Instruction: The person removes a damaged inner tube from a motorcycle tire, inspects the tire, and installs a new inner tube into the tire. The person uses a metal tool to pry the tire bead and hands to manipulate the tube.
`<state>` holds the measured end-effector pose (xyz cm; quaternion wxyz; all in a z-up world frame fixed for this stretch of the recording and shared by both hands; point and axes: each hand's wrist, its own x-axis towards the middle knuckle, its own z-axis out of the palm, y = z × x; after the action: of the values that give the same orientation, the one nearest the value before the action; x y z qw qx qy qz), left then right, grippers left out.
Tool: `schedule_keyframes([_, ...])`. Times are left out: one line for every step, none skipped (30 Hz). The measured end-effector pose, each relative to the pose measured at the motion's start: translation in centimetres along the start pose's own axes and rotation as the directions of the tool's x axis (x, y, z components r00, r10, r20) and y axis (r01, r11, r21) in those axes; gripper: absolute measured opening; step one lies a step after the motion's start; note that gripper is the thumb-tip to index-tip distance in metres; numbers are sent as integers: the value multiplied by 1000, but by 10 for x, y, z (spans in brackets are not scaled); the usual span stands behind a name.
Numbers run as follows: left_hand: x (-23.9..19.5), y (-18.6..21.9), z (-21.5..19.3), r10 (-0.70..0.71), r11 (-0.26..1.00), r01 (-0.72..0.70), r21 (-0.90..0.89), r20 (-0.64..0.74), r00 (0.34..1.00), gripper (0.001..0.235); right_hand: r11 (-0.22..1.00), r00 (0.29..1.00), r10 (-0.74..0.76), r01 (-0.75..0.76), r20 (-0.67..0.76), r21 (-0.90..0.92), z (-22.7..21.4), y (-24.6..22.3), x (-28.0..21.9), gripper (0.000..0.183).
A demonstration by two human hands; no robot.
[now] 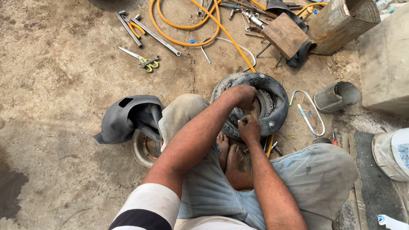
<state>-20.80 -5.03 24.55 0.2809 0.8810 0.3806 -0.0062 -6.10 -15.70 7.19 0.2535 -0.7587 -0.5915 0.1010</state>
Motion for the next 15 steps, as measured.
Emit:
schedule_keyframes([-2,-6,-1,-6,999,6,39,3,1000,35,1000,1000,-5,5,1,-18,3,0,-1,25])
schedule_keyframes([-5,-11,-3,-54,998,53,36,9,999,34,999,1000,-12,12,1,-30,8,-1,-1,27])
schedule_keyframes([-9,-14,-4,-102,994,101,32,15,995,34,997,999,39,-37,31,-69,11,0,-1,32])
schedule_keyframes([-12,-17,-5,-150,988,149,31,21,988,33,991,994,89,-82,58,-109,13,2,0,36])
schedule_keyframes([-13,-19,-7,-151,988,151,16,33,988,32,981,987,140,-126,83,-150,16,4,1,41])
schedule_keyframes([-11,-18,-8,-151,989,151,2,44,988,32,975,985,152,-137,78,-177,18,8,2,44])
schedule_keyframes([-9,-17,-8,-150,988,151,-12,55,987,31,968,984,164,-147,71,-205,20,12,2,47])
schedule_keyframes([-3,-15,-8,-110,994,110,-8,62,992,32,962,984,168,-149,65,-230,24,16,5,50])
schedule_keyframes([5,-11,-7,-69,998,70,-3,69,995,33,963,988,149,-136,39,-235,26,22,4,54])
schedule_keyframes([10,-9,-5,-25,1000,25,-4,43,999,35,965,992,123,-116,15,-236,28,28,5,59])
schedule_keyframes([16,-6,-2,20,1000,-20,-3,17,1000,36,967,992,129,-124,10,-224,32,34,6,60])
schedule_keyframes([24,-2,1,45,999,-45,-4,45,998,35,968,991,137,-132,11,-213,35,41,6,61])
schedule_keyframes([33,1,3,71,997,-71,-6,72,995,33,972,992,122,-115,21,-203,39,48,10,65])
schedule_keyframes([39,3,7,87,996,-87,-6,48,995,35,975,993,111,-103,32,-195,42,55,13,68])
schedule_keyframes([44,5,10,102,995,-102,-6,24,995,37,974,993,104,-92,51,-207,45,61,13,71])
